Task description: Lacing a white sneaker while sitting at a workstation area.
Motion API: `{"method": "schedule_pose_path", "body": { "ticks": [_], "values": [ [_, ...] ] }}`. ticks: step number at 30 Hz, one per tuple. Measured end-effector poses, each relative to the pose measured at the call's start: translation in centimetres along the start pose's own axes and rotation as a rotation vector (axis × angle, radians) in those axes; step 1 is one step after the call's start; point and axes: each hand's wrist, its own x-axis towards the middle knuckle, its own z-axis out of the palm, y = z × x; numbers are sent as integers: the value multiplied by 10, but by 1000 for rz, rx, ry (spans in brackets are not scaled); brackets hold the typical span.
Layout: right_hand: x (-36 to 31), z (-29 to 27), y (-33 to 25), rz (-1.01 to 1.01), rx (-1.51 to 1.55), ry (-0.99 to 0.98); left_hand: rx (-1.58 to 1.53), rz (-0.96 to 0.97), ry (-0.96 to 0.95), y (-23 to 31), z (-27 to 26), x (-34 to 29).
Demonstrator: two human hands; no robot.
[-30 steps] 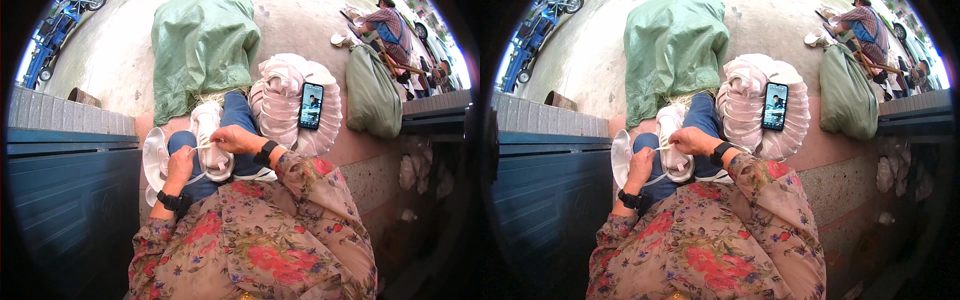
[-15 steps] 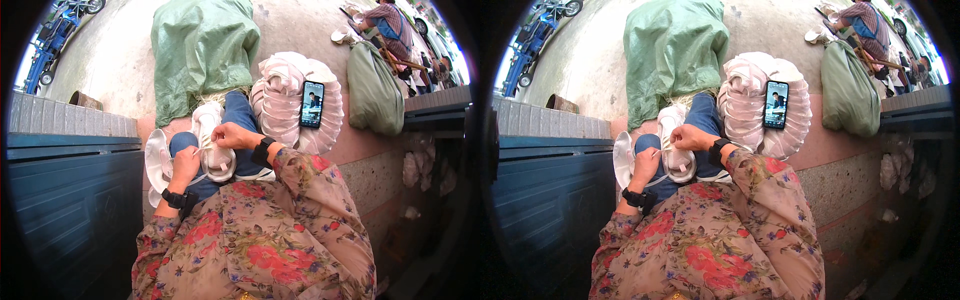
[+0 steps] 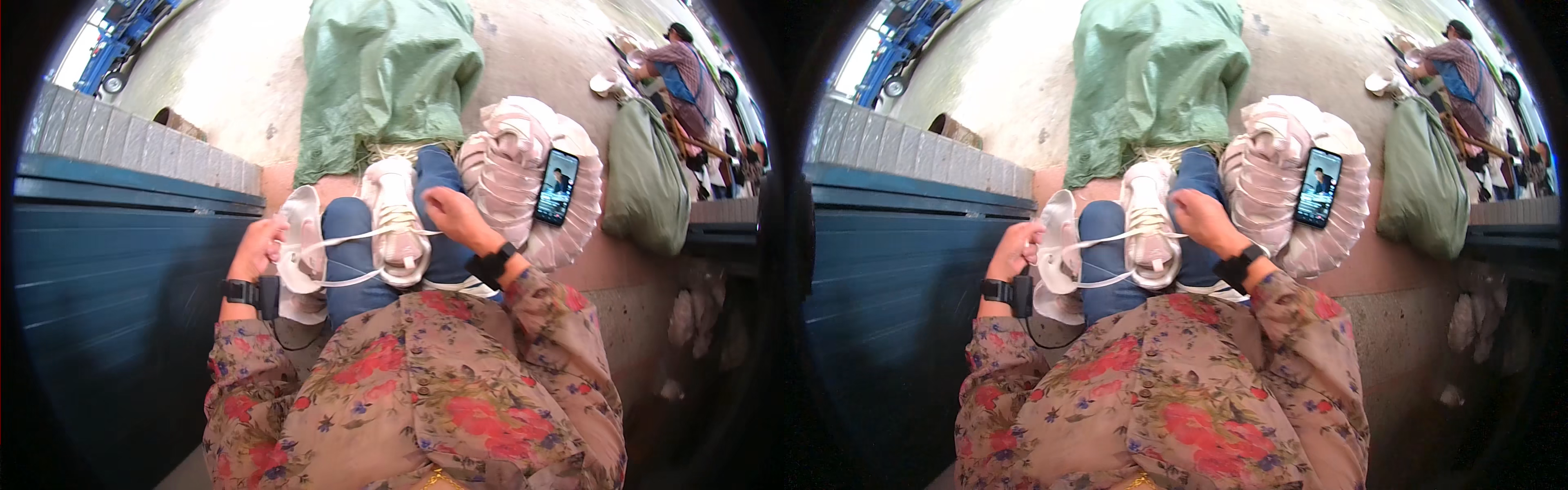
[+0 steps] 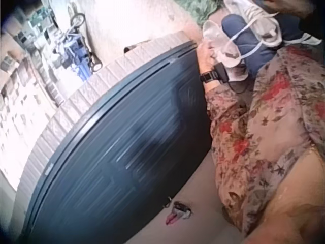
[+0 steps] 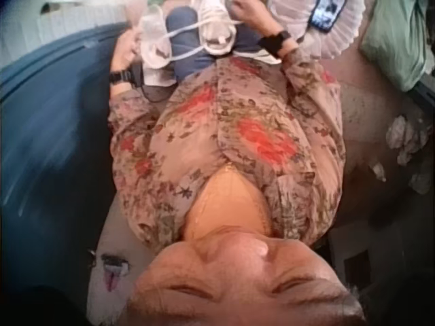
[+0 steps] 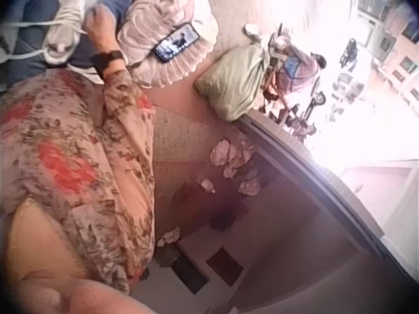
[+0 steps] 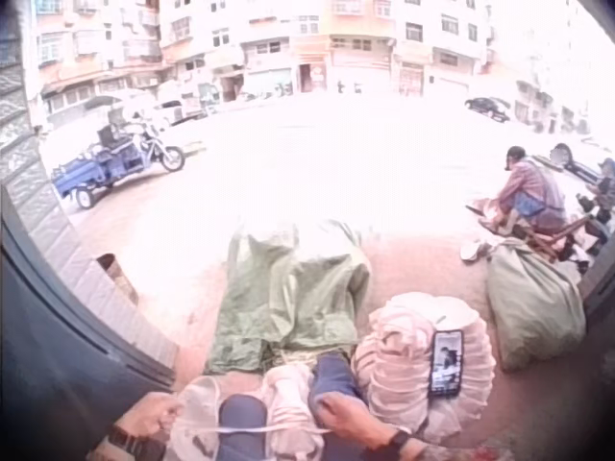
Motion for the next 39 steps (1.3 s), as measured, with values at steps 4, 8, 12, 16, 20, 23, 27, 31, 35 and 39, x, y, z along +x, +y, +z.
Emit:
{"method": "schedule_pose_path", "body": {
  "ticks": [4,8,12,16,20,23,27,31,35,39],
  "values": [
    [-17,-5,-10,-26,-24,-83,-419,17,94,-2,-101,-5],
    [-23,-1,-22,-12,-163,-269,-410,82,427,-35,-164,-5],
    [-31,-1,-12,12,-183,-241,869,554,1015,-52,-104,21],
    [-29,-14,-13,154,-195,-214,696,906,294,-39,16,22],
    [-26,-9,-14,149,-320,-219,795,1240,86,-42,100,27],
    [-25,-1,-24,-13,-324,-136,1054,974,-118,-39,114,19],
    [-25,18,-37,-263,-421,-151,1175,924,-208,-37,112,24],
    [-18,18,-39,-105,-357,-233,1336,981,-145,-21,116,30],
    [-21,17,-43,-253,-335,-123,1225,1211,125,-1,114,37],
    [-28,16,-37,-260,-414,-124,817,928,-7,-7,114,41]
  ]
}}
